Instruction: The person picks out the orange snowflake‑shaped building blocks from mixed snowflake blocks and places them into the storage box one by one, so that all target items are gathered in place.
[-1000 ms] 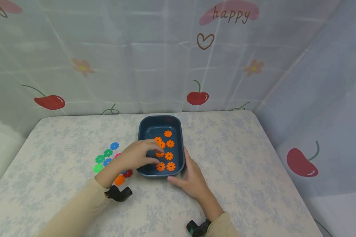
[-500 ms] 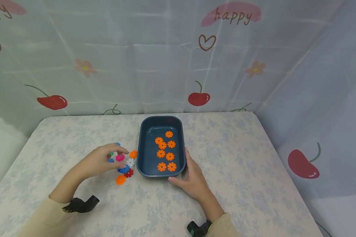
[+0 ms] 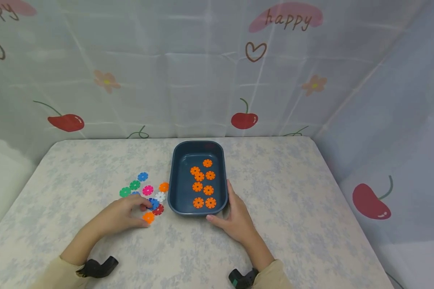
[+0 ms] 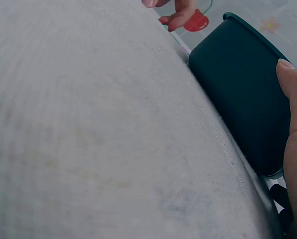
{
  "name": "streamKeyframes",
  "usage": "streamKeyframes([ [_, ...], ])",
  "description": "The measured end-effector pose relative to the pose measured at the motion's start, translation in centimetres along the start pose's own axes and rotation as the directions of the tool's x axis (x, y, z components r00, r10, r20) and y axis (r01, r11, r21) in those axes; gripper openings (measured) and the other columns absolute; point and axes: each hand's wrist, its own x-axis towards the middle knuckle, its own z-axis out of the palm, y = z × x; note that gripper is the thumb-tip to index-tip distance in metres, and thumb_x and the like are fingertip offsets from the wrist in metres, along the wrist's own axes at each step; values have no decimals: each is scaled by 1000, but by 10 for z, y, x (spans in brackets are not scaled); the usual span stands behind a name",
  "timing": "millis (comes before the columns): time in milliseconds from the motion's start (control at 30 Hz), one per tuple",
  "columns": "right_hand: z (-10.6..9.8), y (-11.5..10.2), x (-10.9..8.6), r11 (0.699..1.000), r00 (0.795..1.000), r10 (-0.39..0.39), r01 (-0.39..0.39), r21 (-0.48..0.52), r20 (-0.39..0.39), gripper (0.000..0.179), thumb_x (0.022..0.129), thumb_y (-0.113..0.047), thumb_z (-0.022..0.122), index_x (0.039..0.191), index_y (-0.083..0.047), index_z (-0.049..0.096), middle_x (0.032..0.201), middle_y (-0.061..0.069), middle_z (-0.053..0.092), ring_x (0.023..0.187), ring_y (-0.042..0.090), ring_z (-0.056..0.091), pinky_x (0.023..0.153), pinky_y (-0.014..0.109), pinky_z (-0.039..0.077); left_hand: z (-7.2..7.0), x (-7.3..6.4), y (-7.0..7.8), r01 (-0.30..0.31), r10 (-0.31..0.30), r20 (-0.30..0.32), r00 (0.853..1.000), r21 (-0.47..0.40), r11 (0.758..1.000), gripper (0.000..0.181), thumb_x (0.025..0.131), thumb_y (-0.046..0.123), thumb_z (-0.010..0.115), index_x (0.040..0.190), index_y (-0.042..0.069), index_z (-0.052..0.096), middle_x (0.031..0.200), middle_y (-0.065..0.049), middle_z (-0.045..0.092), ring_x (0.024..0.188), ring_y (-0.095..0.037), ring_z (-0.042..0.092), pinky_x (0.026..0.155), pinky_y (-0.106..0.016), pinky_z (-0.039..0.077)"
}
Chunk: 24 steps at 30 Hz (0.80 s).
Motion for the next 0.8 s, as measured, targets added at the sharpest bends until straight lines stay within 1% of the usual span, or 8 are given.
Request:
streamKeyframes([
  [133,0,0,0,1000,1000,-3,3,5,0,116,81,-37,82,159,-33,-3,167,-7,11,153,19,21,118,49,28,5,0,2,16,-17,-18,1000,-7,1000,40,74,36,87,106,25,66,97,11,59,90,-9,54,82,-33,50],
  [300,0,2,0,1000,1000,-11,11,4,-3,116,80,-36,83,159,-32,-3,167,-7,11,153,20,20,118,51,27,6,-1,1,51,-52,-38,998,-18,999,40,74,38,87,103,24,63,94,8,58,88,-11,52,79,-32,48],
  [367,0,2,0,1000,1000,-15,15,5,-3,116,80,-36,83,160,-30,-2,167,-6,12,153,20,21,119,47,27,6,-1,0,58,-59,-38,998,-37,998,41,75,37,87,104,23,62,93,7,58,86,-11,53,78,-32,48],
  [467,1,2,0,1000,1000,-26,26,14,-3,116,81,-35,83,161,-25,-1,167,-5,13,153,21,21,121,37,25,5,-3,-3,68,-70,-37,997,-60,996,39,77,34,86,103,20,61,92,5,57,84,-13,52,75,-31,46],
  [567,1,2,0,999,999,-34,34,21,0,116,81,-35,83,161,-24,0,167,-4,14,153,22,21,120,29,24,3,-6,-4,89,-91,-32,995,-63,994,34,79,29,84,101,19,61,91,3,57,82,-14,51,73,-31,45],
  [600,0,2,0,999,999,-33,33,21,2,116,81,-35,82,161,-26,-1,167,-4,13,153,22,21,120,27,23,2,-7,-4,92,-94,-30,995,-59,994,33,79,29,84,101,19,61,90,2,56,82,-15,51,73,-31,44],
  [700,0,2,0,999,1000,-30,30,15,3,116,81,-36,82,160,-30,-3,167,-4,14,152,22,22,118,23,23,2,-8,-4,113,-114,-23,993,-52,992,38,78,38,84,102,19,61,90,1,55,82,-15,50,71,-31,44],
  [800,-1,2,0,999,999,-34,34,13,2,116,81,-36,82,160,-31,-3,167,-3,14,152,23,23,117,19,22,5,-9,-2,116,-117,-32,993,-35,993,44,77,48,83,102,19,60,89,1,53,81,-14,49,69,-30,42],
])
